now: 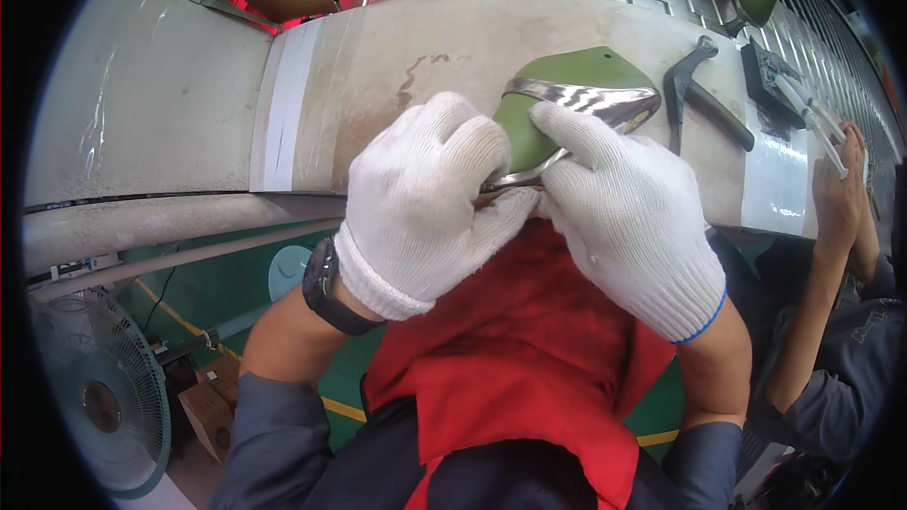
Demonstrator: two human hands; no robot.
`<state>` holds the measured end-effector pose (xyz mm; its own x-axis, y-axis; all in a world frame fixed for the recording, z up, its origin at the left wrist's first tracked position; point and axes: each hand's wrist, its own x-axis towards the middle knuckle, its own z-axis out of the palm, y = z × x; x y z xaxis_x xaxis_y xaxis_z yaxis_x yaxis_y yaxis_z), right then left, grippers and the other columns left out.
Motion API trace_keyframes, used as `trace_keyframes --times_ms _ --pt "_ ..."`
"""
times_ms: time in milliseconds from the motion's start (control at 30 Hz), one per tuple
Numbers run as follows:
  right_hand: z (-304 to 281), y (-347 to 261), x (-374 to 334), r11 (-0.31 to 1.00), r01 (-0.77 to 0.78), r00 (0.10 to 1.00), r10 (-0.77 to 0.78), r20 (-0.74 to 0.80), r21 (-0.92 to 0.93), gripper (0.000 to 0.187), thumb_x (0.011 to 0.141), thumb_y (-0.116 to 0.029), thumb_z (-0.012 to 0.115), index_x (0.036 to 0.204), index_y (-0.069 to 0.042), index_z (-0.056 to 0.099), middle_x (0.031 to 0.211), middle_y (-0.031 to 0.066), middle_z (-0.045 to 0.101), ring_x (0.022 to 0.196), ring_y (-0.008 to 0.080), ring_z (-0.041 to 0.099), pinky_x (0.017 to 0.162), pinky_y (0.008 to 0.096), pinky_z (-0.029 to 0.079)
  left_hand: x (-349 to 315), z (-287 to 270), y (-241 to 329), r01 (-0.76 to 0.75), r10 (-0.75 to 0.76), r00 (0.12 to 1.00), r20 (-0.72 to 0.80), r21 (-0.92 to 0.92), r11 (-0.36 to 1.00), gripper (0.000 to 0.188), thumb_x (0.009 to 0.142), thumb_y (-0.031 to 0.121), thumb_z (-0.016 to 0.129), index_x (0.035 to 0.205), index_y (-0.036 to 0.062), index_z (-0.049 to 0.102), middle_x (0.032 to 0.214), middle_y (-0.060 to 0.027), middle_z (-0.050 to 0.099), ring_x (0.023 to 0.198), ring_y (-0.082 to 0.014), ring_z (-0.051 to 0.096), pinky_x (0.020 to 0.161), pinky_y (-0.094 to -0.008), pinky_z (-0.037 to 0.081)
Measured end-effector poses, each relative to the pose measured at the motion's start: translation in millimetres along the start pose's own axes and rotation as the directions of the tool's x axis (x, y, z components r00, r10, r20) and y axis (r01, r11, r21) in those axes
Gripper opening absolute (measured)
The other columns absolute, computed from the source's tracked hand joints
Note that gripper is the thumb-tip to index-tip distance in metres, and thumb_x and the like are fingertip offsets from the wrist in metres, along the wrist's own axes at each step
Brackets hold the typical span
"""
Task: The person assembles high-heeled shoes by taking shoe uppers and soles from a conveyor, attaching each sole onto a shoe by hand, and tapping along the edges with a hammer to secure the sole.
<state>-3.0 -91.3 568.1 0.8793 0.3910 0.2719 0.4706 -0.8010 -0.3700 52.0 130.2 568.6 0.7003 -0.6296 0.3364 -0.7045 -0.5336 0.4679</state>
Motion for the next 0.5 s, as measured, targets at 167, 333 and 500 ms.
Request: trace_keyframes --times_ms 167,333,500 --pt "-21 16 -19 0.914 -0.079 0.995 0.051 -0.081 -0.397 0.016 0.078 -0.011 0.079 0.091 -0.004 0.073 0.131 0.0195 0.069 0.102 0.036 0.072 0.094 0.0478 0.056 48 -1 -7 -0.113 0.112 0.99 0.086 0.008 0.994 0.032 0.086 0.027 0.087 0.101 0.0035 0.071 0.09 -0.0159 0.066 0.083 -0.0372 0.069 0.075 -0.0438 0.056" --pt "-49 11 -29 0.92 -0.115 0.992 0.089 -0.087 -0.376 0.025 0.08 -0.001 0.077 0.105 -0.001 0.073 0.127 0.0211 0.072 0.108 0.0396 0.072 0.098 0.0496 0.056 138 56 -35 -0.087 0.111 0.962 0.251 -0.105 0.991 0.067 0.084 0.048 0.087 0.128 -0.001 0.072 0.112 -0.0204 0.074 0.103 -0.0345 0.074 0.093 -0.0409 0.059" --pt "-37 6 -25 0.984 -0.155 0.815 0.078 -0.575 -0.086 0.055 0.077 0.005 0.085 0.131 0.0 0.073 0.124 0.0198 0.074 0.11 0.0378 0.074 0.094 0.0462 0.061 130 42 -57 0.039 0.1 0.966 0.238 -0.518 0.854 0.064 0.086 0.044 0.089 0.128 -0.0004 0.072 0.117 -0.0143 0.075 0.107 -0.0207 0.071 0.098 -0.035 0.057"
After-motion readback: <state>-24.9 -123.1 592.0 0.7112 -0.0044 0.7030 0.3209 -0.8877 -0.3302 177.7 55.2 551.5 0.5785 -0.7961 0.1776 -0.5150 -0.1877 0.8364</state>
